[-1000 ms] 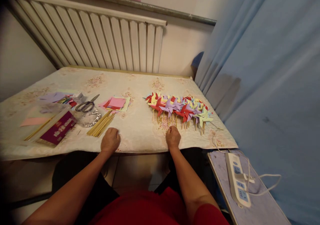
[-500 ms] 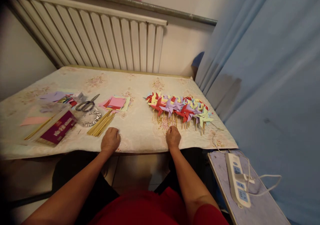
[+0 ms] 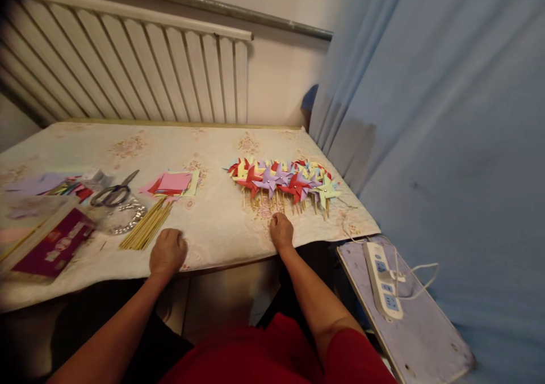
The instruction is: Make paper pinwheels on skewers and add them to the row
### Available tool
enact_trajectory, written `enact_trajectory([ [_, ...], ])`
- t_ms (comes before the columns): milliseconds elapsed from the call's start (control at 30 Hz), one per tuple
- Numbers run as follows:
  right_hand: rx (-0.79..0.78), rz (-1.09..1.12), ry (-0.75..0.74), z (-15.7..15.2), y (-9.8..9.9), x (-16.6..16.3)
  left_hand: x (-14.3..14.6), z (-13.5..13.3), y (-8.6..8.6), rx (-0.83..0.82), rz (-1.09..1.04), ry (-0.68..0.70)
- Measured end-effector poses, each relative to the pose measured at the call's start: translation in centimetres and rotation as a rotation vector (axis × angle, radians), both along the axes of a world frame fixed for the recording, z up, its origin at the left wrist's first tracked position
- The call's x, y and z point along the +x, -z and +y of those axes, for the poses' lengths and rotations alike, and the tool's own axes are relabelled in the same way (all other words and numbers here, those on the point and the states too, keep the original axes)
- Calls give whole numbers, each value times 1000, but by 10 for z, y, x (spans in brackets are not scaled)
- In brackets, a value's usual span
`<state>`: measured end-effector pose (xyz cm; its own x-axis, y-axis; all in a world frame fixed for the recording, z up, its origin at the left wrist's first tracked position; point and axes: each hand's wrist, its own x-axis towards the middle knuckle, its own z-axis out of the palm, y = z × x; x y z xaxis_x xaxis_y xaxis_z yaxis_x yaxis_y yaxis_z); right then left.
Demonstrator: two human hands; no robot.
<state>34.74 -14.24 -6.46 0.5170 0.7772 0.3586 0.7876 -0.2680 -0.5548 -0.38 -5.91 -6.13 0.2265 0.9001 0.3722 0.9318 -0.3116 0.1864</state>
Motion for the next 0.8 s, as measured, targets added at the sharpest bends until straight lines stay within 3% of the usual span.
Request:
enact_trajectory([
  [167,-3,80,-72,-9,-5,17,-1,2,3,24,-7,12],
  [500,-89,110,-22,-27,-7,58,-1,3,3,45,22,10],
  [800,-163,15,79,-32,-11,37,-1,3,5,59,30,13],
])
